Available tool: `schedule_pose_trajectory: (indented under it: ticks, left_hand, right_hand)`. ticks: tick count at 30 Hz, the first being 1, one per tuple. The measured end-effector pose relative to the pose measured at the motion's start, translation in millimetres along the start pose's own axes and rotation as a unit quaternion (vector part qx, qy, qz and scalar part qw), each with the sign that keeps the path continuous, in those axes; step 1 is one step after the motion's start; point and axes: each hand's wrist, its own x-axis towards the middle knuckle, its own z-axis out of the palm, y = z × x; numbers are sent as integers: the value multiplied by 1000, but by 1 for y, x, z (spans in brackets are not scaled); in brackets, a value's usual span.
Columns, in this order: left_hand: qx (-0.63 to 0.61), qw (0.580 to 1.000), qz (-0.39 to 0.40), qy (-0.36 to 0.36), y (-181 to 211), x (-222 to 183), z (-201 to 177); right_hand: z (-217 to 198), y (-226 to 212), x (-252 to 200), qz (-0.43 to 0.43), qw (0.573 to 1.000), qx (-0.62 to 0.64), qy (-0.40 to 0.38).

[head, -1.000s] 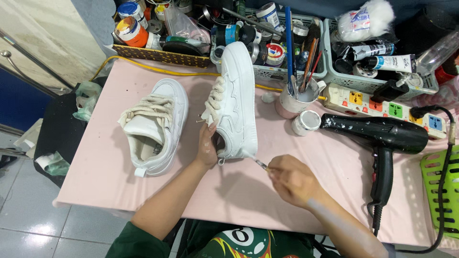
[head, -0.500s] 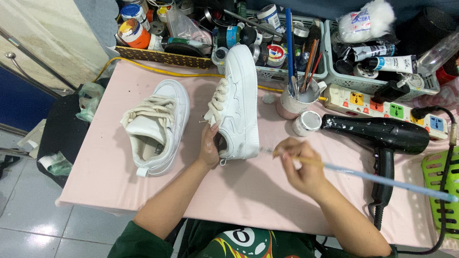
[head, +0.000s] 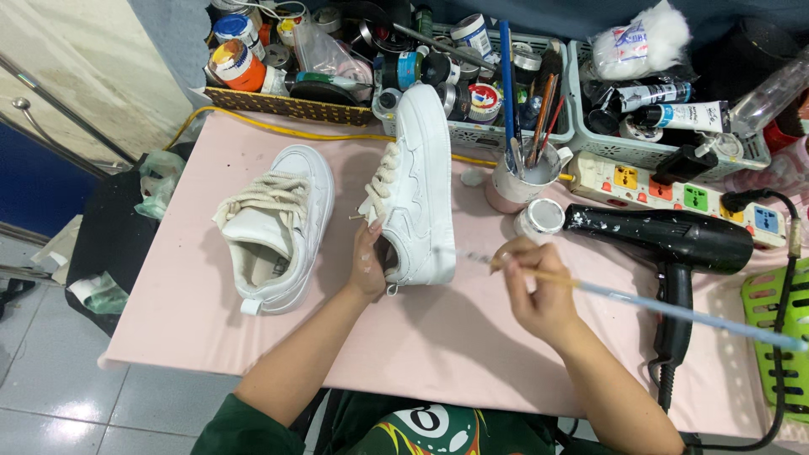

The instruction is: The person applies paint to the midsole of a shoe with a brush and dries it with a hair dryer.

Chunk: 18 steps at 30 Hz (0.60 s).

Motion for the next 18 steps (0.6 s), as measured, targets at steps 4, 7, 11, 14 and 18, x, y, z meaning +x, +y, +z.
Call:
schedule_pose_trajectory:
  ticks: [4, 7, 11, 14, 18]
  left_hand:
    - [18, 999, 30, -17, 4, 0, 4]
    - [-8, 1000, 17, 1, 2, 2, 2]
    - [6, 999, 32, -2, 2, 1, -1]
    - [-11, 1000, 9, 17, 2, 2, 0]
    - [-14, 1000, 5, 25, 4, 3, 1]
  right_hand:
    - [-5, -4, 1, -74, 992, -98, 5]
    - [3, -14, 0, -198, 972, -98, -77]
    - [5, -18, -14, -124, 985, -45, -109]
    - [4, -1, -15, -63, 998, 2, -13]
    - [-1, 1, -21, -19, 999, -21, 36]
